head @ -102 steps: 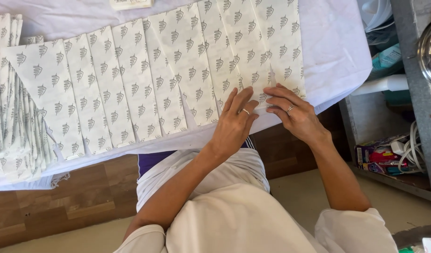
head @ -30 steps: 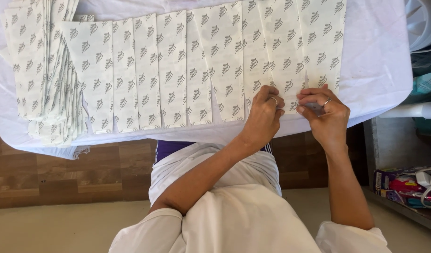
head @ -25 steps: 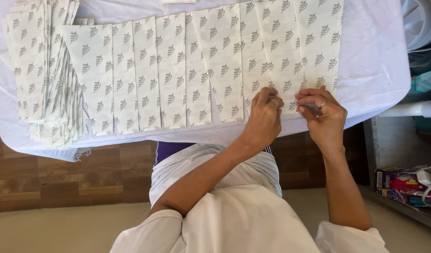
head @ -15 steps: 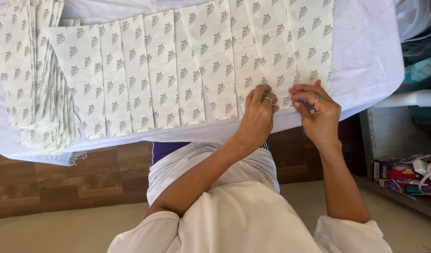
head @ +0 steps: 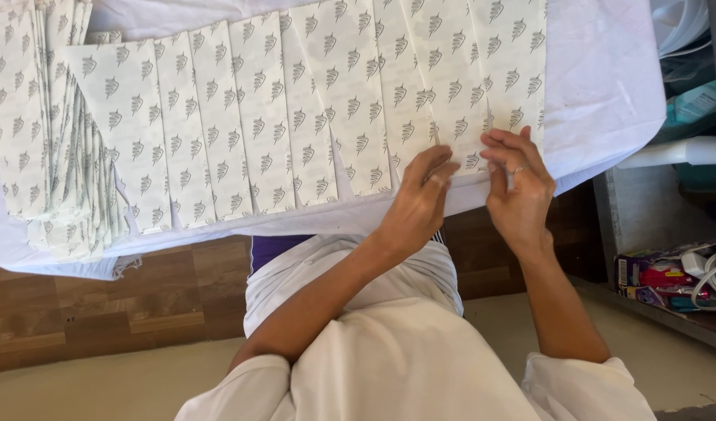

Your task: Laying out printed paper strips, applying glue to one end of each, and folding them over.

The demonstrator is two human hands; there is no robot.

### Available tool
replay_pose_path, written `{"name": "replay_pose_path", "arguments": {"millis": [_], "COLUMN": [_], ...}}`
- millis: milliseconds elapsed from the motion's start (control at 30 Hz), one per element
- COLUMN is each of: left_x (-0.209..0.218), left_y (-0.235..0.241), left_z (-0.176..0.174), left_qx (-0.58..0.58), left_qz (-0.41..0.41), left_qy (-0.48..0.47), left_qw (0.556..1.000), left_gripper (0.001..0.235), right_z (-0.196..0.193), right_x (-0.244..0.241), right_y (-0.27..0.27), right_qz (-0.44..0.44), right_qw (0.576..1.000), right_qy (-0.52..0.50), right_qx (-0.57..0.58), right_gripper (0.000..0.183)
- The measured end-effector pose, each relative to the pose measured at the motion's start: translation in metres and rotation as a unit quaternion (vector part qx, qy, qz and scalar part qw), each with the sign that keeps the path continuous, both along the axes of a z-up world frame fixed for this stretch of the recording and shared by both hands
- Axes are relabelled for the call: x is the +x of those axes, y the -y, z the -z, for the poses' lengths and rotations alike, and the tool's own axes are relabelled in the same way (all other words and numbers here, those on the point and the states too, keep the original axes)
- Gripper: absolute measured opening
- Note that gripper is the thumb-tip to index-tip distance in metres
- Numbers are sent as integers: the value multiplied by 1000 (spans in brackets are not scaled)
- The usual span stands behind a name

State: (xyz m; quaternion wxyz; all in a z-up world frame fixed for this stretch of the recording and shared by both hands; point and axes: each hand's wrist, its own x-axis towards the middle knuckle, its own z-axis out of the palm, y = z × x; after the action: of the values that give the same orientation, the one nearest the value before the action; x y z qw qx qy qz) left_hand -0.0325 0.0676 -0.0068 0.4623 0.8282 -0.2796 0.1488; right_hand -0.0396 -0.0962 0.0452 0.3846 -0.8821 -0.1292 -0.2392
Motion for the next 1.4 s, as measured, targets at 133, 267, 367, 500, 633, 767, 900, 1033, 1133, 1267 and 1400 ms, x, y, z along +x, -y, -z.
{"name": "replay_pose_path", "arguments": {"millis": [133, 267, 367, 500, 633, 767, 900, 1033, 1133, 1267, 1400], "left_x": [-9, -2, -1, -1, -1, -1, 3, 6, 10, 12, 12], "left_y": [-47, -67, -66, -66, -65, -61, -51, -47, -47, -49, -53], "left_z": [-25, -18, -12, -3, -9, -8, -6, -7, -5, -13, -27], "left_qx": [25, 62, 66, 56, 53, 65, 39, 21, 17, -3, -30], "left_qz": [6, -19, -18, -23, -27, -45, -88, -102, -104, -101, -89], "left_qy": [47, 42, 40, 31, 40, 39, -10, -63, -98, -130, -167], "left_qw": [999, 997, 997, 998, 997, 996, 995, 993, 990, 986, 981], "left_gripper": [24, 26, 23, 11, 4, 6, 13, 9, 8, 14, 18], "right_z": [-5, 17, 20, 22, 29, 31, 30, 17, 8, 13, 11], "right_x": [-7, 1, 2, 1, -1, 1, 7, 10, 12, 14, 12], "right_y": [-19, -27, -26, -23, -20, -23, -28, -33, -35, -43, -38], "right_qz": [-42, -138, -153, -140, -142, -124, -102, -93, -90, -69, -75], "right_qw": [999, 990, 987, 989, 989, 992, 994, 994, 992, 993, 991], "right_qy": [17, 2, -11, -10, -8, -15, -24, -44, -67, -70, -85], "right_qx": [13, -9, -39, -54, -44, -19, 21, 45, 60, 63, 72], "right_gripper": [23, 31, 28, 19, 13, 5, 7, 9, 12, 23, 16]}}
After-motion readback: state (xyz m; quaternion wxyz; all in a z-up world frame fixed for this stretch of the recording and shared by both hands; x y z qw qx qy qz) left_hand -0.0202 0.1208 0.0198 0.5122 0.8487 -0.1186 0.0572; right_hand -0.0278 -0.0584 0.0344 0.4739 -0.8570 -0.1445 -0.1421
